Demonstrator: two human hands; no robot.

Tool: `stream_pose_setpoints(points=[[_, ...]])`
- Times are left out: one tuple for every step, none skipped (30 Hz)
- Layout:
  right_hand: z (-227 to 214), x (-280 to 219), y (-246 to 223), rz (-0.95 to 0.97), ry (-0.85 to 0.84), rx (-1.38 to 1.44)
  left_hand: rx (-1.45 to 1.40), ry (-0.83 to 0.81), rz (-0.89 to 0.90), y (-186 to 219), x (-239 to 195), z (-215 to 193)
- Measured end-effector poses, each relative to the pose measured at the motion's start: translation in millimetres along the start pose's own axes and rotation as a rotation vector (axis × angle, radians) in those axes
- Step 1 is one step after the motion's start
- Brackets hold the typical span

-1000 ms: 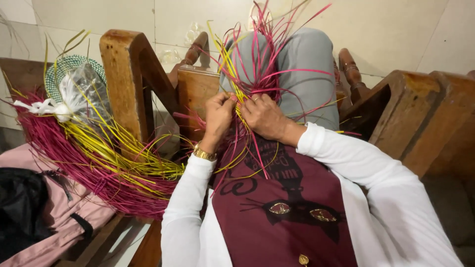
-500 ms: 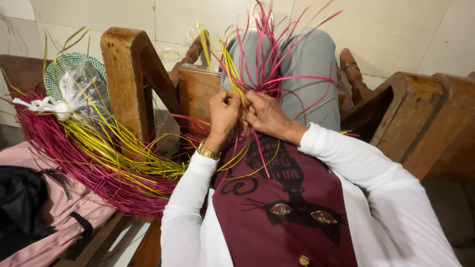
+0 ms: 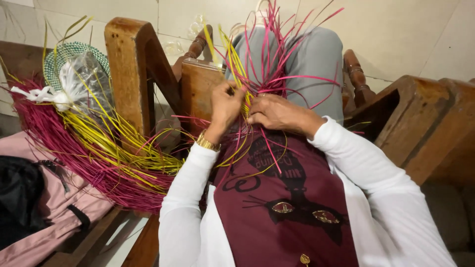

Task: The person is weaving or braiding long, colorful fibers to create a decorative craft item.

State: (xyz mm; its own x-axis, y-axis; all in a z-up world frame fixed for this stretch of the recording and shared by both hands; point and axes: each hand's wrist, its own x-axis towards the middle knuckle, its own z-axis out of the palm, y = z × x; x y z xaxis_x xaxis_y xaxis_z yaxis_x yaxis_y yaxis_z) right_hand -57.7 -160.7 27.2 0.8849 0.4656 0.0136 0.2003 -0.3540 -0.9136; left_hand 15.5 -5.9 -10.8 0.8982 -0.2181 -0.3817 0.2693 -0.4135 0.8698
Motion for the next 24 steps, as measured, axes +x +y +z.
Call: stream_pose_setpoints(points=[[4, -2, 4, 0.033, 0.017, -0.025, 0.047, 0.048, 0.072, -4, 7, 0], [9, -3, 8, 0.065, 0.035, -0.048, 0.097, 0.097, 0.144, -8, 14, -1], [18, -5, 17, 0.065, 0.035, -0.046, 0.098, 0.097, 0.142, -18, 24, -1], [26, -6, 26, 0.065, 0.042, -0.095, 0.172, 0.109, 0.135, -28, 34, -2], [34, -7, 35, 0.065, 0.05, -0.143, 0.246, 0.121, 0.128, -38, 45, -2], [31, -7, 35, 0.06, 0.045, -0.144, 0.245, 0.127, 0.127, -64, 63, 3], [29, -7, 33, 0.069, 0.042, -0.129, 0.282, 0.164, 0.135, -89, 81, 7], [27, -3, 31, 0.066, 0.036, -0.111, 0.324, 0.212, 0.141, -114, 99, 5], [30, -9, 31, 0.05, 0.029, -0.108, 0.328, 0.229, 0.14, -126, 105, 13], [32, -8, 33, 0.081, 0.026, -0.143, 0.289, 0.259, 0.048, -136, 114, 12], [34, -5, 34, 0.112, 0.024, -0.179, 0.245, 0.288, -0.042, -146, 124, 9], [28, -3, 26, 0.068, -0.001, -0.17, 0.25, 0.338, -0.052, -147, 126, 11], [23, -1, 20, 0.108, -0.02, -0.18, 0.204, 0.357, -0.042, -149, 130, 11], [22, -1, 15, 0.149, -0.035, -0.19, 0.16, 0.372, -0.028, -154, 133, 12], [27, -4, 17, 0.107, -0.056, -0.183, 0.168, 0.419, -0.032, -127, 109, -2], [27, -5, 19, 0.125, -0.051, -0.201, 0.24, 0.384, -0.018, -97, 87, -13], [27, -5, 22, 0.143, -0.045, -0.219, 0.313, 0.348, -0.008, -65, 66, -21], [30, -6, 24, 0.105, -0.06, -0.22, 0.315, 0.388, -0.008, -53, 44, -32], [32, -7, 27, 0.142, -0.068, -0.266, 0.169, 0.3, 0.091, -42, 23, -41], [32, -9, 31, 0.183, -0.069, -0.316, 0.026, 0.203, 0.198, -29, 4, -45], [32, -11, 30, 0.15, -0.076, -0.321, 0.03, 0.236, 0.207, -2, -22, -63], [31, -12, 29, 0.177, -0.076, -0.328, 0.007, 0.129, 0.267, 25, -48, -80], [30, -14, 28, 0.204, -0.075, -0.335, -0.013, 0.022, 0.328, 51, -75, -95], [31, -13, 29, 0.177, -0.081, -0.346, -0.011, 0.049, 0.341, 70, -89, -117]])
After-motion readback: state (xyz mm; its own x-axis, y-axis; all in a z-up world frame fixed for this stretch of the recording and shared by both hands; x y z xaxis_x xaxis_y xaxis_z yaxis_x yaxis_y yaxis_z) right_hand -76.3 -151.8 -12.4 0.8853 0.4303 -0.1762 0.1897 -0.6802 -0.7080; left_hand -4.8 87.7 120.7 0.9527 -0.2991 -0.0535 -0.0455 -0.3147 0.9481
